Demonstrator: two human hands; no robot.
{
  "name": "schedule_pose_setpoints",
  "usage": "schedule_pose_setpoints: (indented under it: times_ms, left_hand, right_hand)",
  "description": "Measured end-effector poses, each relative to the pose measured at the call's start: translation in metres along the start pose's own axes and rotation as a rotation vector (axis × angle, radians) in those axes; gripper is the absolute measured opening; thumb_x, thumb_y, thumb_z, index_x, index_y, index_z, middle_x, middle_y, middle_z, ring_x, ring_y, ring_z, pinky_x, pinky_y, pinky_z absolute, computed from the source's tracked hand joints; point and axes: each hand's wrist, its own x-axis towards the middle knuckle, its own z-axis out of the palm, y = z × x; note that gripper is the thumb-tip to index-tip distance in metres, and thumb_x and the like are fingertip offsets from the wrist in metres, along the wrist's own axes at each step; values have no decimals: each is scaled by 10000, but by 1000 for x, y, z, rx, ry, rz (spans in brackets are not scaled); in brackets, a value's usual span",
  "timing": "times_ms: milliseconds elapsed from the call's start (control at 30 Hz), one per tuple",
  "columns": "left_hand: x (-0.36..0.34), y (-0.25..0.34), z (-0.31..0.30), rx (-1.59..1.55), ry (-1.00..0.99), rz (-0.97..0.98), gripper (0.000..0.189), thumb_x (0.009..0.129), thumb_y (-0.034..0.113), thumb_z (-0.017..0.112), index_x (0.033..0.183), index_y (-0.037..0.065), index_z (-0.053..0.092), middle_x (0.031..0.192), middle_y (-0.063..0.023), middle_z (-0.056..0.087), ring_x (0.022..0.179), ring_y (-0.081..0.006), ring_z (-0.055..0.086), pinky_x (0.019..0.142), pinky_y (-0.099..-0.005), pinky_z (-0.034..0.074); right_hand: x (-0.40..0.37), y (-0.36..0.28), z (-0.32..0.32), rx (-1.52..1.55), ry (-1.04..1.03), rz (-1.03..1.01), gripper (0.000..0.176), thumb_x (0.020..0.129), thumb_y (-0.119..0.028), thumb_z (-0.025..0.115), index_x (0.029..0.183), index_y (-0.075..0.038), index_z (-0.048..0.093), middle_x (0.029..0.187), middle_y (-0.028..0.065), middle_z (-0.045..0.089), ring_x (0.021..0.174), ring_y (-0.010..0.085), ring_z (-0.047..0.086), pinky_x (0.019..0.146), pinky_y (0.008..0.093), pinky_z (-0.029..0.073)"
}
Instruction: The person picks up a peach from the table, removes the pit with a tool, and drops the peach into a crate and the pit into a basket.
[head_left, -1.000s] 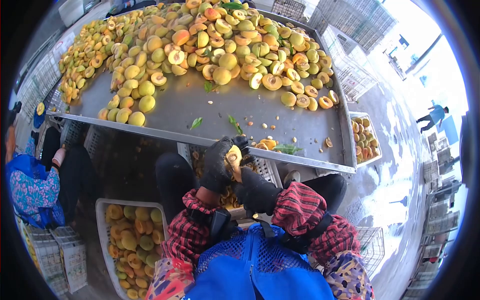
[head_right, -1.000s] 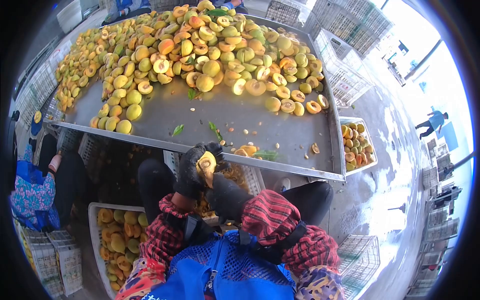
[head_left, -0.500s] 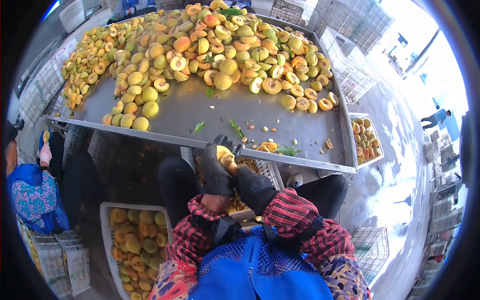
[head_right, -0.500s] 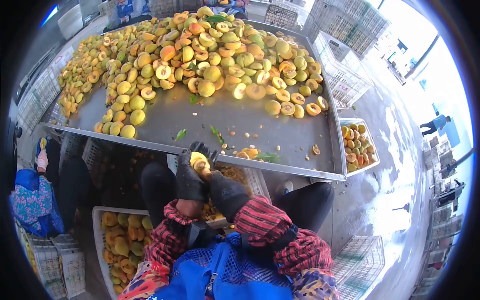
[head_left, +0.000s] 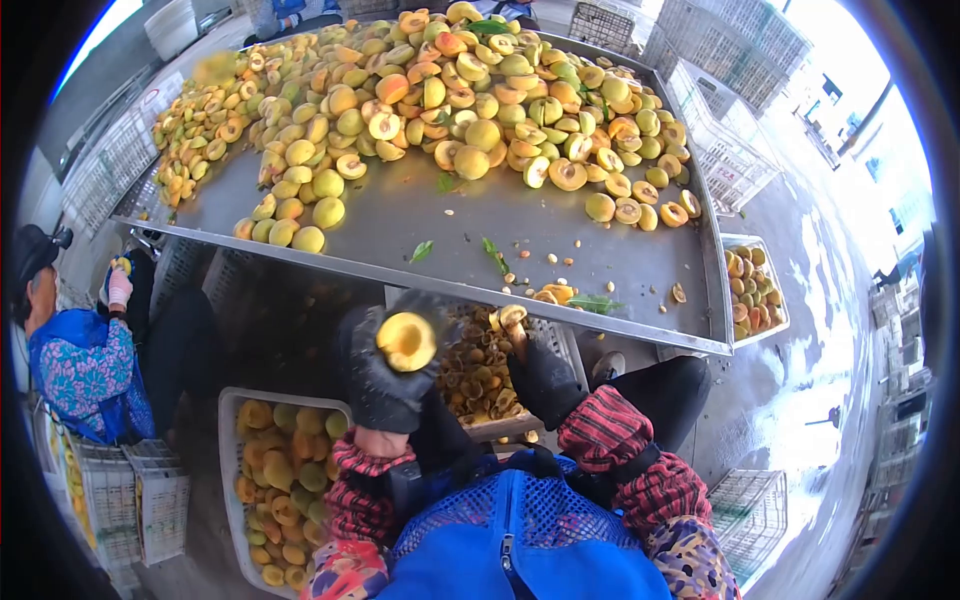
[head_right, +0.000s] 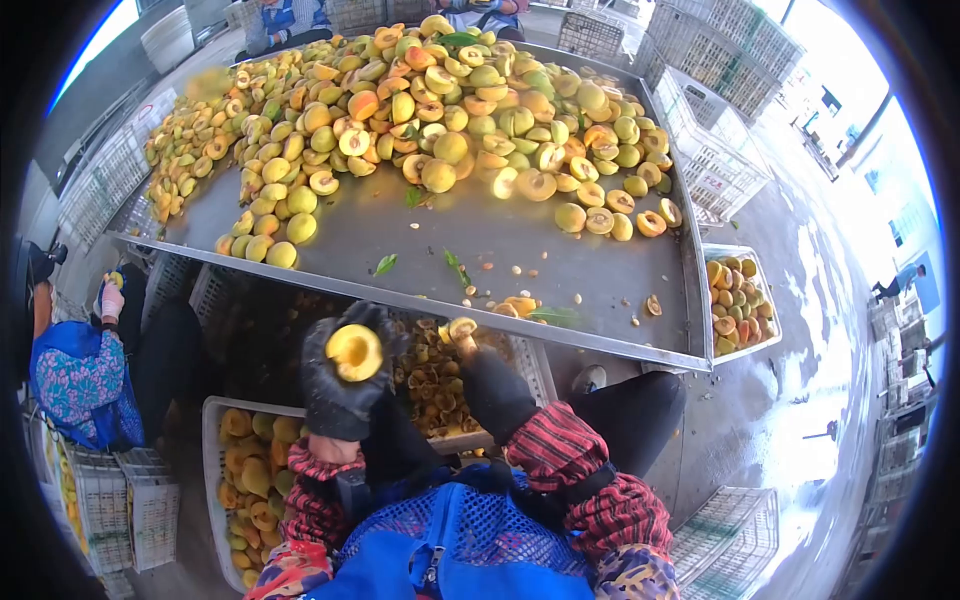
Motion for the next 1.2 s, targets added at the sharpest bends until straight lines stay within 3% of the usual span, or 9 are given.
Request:
schedule_pose_setpoints:
  times_ms: [200, 267, 367, 500, 600, 867, 900, 1033, 1200]
  left_hand:
    - [-74, 108, -88, 483, 227, 530, 385, 910, 235, 397, 1146, -32, 540, 1073, -137, 607, 1043, -264, 550, 941, -417, 410]
    - [-119, 136, -153, 1721, 607, 894, 350, 925, 194, 376, 1110, -38, 560, 1057, -136, 612, 1000, -259, 571, 887, -354, 437]
    - [-176, 170, -273, 2090, 914, 165, 356, 878, 127, 498, 1192, -40, 472, 1096, -159, 561, 1027, -254, 540, 879, -319, 436]
    - [-152, 133, -214, 1813, 1182, 503, 367, 874, 163, 537, 1185, -29, 498, 1129, -158, 557, 1027, -247, 537, 876, -320, 432]
    - [-88, 154, -236, 1747, 683, 821, 385, 866, 176, 551, 1180, -42, 502, 1129, -158, 552, 982, -226, 554, 851, -301, 450]
    - [155, 7, 43, 1187, -172, 295, 308, 856, 161, 577, 1131, 23, 554, 882, -39, 606, 689, -116, 586, 640, -229, 502]
    - [196, -19, 45, 1352, -233, 276, 328, 832, 200, 606, 1091, 3, 565, 826, -47, 604, 689, -92, 580, 621, -225, 499]
    - [257, -131, 111, 2034, -117, 520, 410, 787, 274, 609, 1042, -43, 555, 910, -205, 628, 907, -301, 611, 783, -378, 478]
    - [298, -197, 110, 1812, -5, 602, 380, 789, 266, 609, 994, -53, 577, 935, -245, 609, 936, -348, 585, 803, -390, 455]
  right_hand:
    - [-32, 121, 77, -25, -772, 284, 272, 878, -300, 484, 996, -56, 510, 761, 201, 589, 671, 354, 581, 594, 448, 463]
    - [-37, 126, 78, 92, -826, 352, 274, 880, -302, 489, 1021, -66, 497, 741, 178, 579, 645, 325, 574, 562, 433, 461]
    - [-38, 124, 73, 224, -847, 421, 284, 883, -305, 497, 1058, -82, 478, 712, 143, 564, 606, 281, 563, 514, 410, 458]
    - [-26, 115, 39, 356, -826, 462, 307, 887, -309, 508, 1108, -103, 452, 673, 97, 544, 554, 223, 549, 450, 380, 455]
    - [-17, 110, 14, 263, -795, 433, 345, 885, -307, 525, 1158, -123, 419, 645, 64, 517, 505, 179, 524, 393, 344, 443]
    - [-11, 162, 32, 1249, -712, 996, 245, 881, -321, 516, 997, -105, 514, 678, 69, 522, 518, 199, 493, 449, 383, 416]
    - [-16, 160, 40, 878, -681, 657, 231, 881, -329, 515, 962, -114, 488, 655, 61, 510, 494, 196, 482, 440, 371, 412]
    - [-11, 178, 66, 850, -745, 588, 282, 900, -372, 441, 1026, -122, 468, 659, 57, 518, 471, 188, 491, 409, 340, 404]
    - [-10, 166, 61, 588, -601, 256, 389, 938, -439, 331, 1104, -134, 507, 705, 33, 537, 504, 150, 468, 429, 310, 401]
